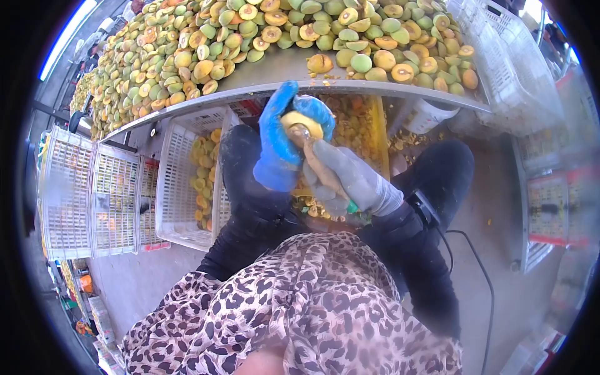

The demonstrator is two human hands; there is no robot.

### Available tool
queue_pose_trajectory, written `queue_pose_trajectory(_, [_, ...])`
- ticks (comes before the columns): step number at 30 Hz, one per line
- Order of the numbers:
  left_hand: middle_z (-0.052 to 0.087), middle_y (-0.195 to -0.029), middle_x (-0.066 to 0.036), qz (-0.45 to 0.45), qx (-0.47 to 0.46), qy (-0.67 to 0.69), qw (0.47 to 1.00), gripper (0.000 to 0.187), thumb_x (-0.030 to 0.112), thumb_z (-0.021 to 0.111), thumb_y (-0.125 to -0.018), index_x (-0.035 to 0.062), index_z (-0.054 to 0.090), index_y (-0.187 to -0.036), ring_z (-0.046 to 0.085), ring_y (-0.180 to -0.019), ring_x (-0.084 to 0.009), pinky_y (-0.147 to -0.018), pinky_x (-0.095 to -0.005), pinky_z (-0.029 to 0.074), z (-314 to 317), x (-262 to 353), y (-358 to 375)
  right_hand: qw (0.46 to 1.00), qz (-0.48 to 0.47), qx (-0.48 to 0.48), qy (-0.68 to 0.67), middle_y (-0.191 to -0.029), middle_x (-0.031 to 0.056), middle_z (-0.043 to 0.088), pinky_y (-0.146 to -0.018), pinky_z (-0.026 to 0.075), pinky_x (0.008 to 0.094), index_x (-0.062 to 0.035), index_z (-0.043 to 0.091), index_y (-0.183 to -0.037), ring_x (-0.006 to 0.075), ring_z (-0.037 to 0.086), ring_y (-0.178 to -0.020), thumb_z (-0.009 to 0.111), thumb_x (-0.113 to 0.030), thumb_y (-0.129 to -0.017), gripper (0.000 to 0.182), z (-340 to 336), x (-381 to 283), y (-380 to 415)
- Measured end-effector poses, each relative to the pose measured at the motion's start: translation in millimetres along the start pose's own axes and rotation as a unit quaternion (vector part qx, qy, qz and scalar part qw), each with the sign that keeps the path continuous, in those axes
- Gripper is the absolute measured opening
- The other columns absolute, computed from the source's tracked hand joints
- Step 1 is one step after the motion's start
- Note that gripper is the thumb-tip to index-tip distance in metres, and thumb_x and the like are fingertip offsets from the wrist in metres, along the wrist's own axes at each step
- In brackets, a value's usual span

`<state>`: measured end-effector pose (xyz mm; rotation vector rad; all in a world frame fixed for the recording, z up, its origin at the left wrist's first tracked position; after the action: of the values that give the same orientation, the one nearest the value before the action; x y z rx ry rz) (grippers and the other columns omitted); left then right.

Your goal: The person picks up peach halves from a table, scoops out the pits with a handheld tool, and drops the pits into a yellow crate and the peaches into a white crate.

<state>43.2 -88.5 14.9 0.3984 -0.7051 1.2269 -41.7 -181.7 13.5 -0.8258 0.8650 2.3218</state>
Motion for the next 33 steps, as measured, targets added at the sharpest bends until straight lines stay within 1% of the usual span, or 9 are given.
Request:
queue_pose_trajectory(2, [0.065, -0.083, -0.010, -0.146, -0.007, 0.215, 0.965, 0.034, 0.033, 0.048, -0.093, 0.0024, 0.061, -0.091, 0.063, -0.074, -0.0263, -0.067, -0.0369, 0.054, -11, -16, -5, 0.996, -0.047, 0.032, 0.075, -0.062, -0.0001, 0.050, -0.041, 0.037, 0.0202, -0.0039, 0.055, -0.082, 0.0076, 0.046, -0.045, 0.042, -0.053, -0.095, 0.053, -4, -3, -6])
queue_pose_trajectory(5, [0.065, -0.086, -0.012, -0.250, 0.092, 0.186, 0.946, 0.033, 0.032, 0.050, -0.092, 0.0022, 0.063, -0.096, 0.064, -0.077, -0.0271, -0.070, -0.0380, 0.055, -31, -25, 5, 0.929, -0.064, 0.147, 0.334, -0.061, 0.0054, 0.057, -0.044, 0.042, 0.0268, -0.0022, 0.057, -0.085, 0.0164, 0.054, -0.046, 0.047, -0.047, -0.094, 0.047, -22, -1, -13])
queue_pose_trajectory(7, [0.066, -0.087, -0.012, -0.243, 0.075, 0.203, 0.945, 0.036, 0.033, 0.049, -0.092, 0.0009, 0.063, -0.099, 0.064, -0.078, -0.0267, -0.070, -0.0382, 0.055, -51, -30, -1, 0.743, -0.235, 0.143, 0.611, -0.063, 0.0160, 0.062, -0.049, 0.047, 0.0382, -0.0022, 0.058, -0.089, 0.0280, 0.062, -0.053, 0.052, -0.042, -0.092, 0.041, -20, -14, -8])
queue_pose_trajectory(11, [0.066, -0.088, -0.012, -0.041, 0.227, 0.066, 0.971, 0.042, 0.037, 0.044, -0.095, 0.0004, 0.062, -0.101, 0.064, -0.082, -0.0256, -0.071, -0.0363, 0.055, -103, 4, -17, 0.532, -0.054, 0.358, 0.765, -0.067, 0.0185, 0.063, -0.057, 0.050, 0.0466, -0.0072, 0.055, -0.087, 0.0368, 0.064, -0.065, 0.059, -0.042, -0.088, 0.035, -69, -1, -14])
queue_pose_trajectory(14, [0.064, -0.101, -0.013, 0.002, 0.196, 0.048, 0.979, 0.033, 0.023, 0.054, -0.092, 0.0009, 0.054, -0.116, 0.063, -0.092, -0.0241, -0.079, -0.0350, 0.054, -98, 4, 2, 0.510, -0.198, 0.411, 0.729, -0.063, 0.0149, 0.062, -0.053, 0.050, 0.0434, -0.0080, 0.051, -0.082, 0.0334, 0.064, -0.060, 0.060, -0.041, -0.087, 0.035, -52, -23, -20])
queue_pose_trajectory(16, [0.058, -0.116, -0.014, 0.244, 0.066, -0.443, 0.860, 0.055, 0.004, 0.064, -0.082, 0.0022, 0.039, -0.131, 0.060, -0.104, -0.0220, -0.088, -0.0332, 0.051, -86, 9, 12, 0.472, -0.340, 0.424, 0.694, -0.061, 0.0126, 0.061, -0.047, 0.049, 0.0405, -0.0095, 0.049, -0.080, 0.0304, 0.063, -0.055, 0.061, -0.041, -0.086, 0.034, -20, -36, -25])
queue_pose_trajectory(20, [0.052, -0.126, -0.014, 0.131, 0.017, -0.429, 0.893, 0.078, -0.010, 0.068, -0.071, 0.0009, 0.028, -0.137, 0.055, -0.112, -0.0210, -0.094, -0.0317, 0.048, -77, 4, 18, 0.434, -0.315, 0.398, 0.744, -0.064, 0.0086, 0.059, -0.044, 0.048, 0.0392, -0.0109, 0.049, -0.085, 0.0284, 0.062, -0.051, 0.061, -0.043, -0.085, 0.035, -15, -39, -44])
queue_pose_trajectory(27, [0.062, -0.110, -0.016, 0.037, 0.210, -0.250, 0.944, 0.039, 0.004, 0.063, -0.081, -0.0050, 0.055, -0.118, 0.061, -0.100, -0.0302, -0.088, -0.0358, 0.049, -85, 1, 39, 0.389, -0.199, 0.443, 0.782, -0.064, 0.0087, 0.060, -0.043, 0.048, 0.0381, -0.0110, 0.048, -0.087, 0.0267, 0.064, -0.053, 0.055, -0.044, -0.090, 0.034, -20, -14, -59])
queue_pose_trajectory(33, [0.061, -0.108, -0.013, 0.213, 0.054, -0.666, 0.713, 0.032, 0.014, 0.056, -0.088, -0.0034, 0.056, -0.115, 0.060, -0.097, -0.0227, -0.086, -0.0338, 0.049, -75, 42, 76, 0.381, -0.110, 0.431, 0.811, -0.065, 0.0088, 0.063, -0.047, 0.050, 0.0406, -0.0101, 0.054, -0.082, 0.0268, 0.066, -0.058, 0.056, -0.039, -0.088, 0.029, -93, 17, -93])
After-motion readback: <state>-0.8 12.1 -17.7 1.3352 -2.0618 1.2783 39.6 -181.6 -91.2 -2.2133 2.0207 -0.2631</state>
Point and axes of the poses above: each hand's wrist, its own y-axis away from the middle knuckle, its own z-axis out of the palm, x = y × z, the point moved 5 cm from there along -y, towards the middle knuckle
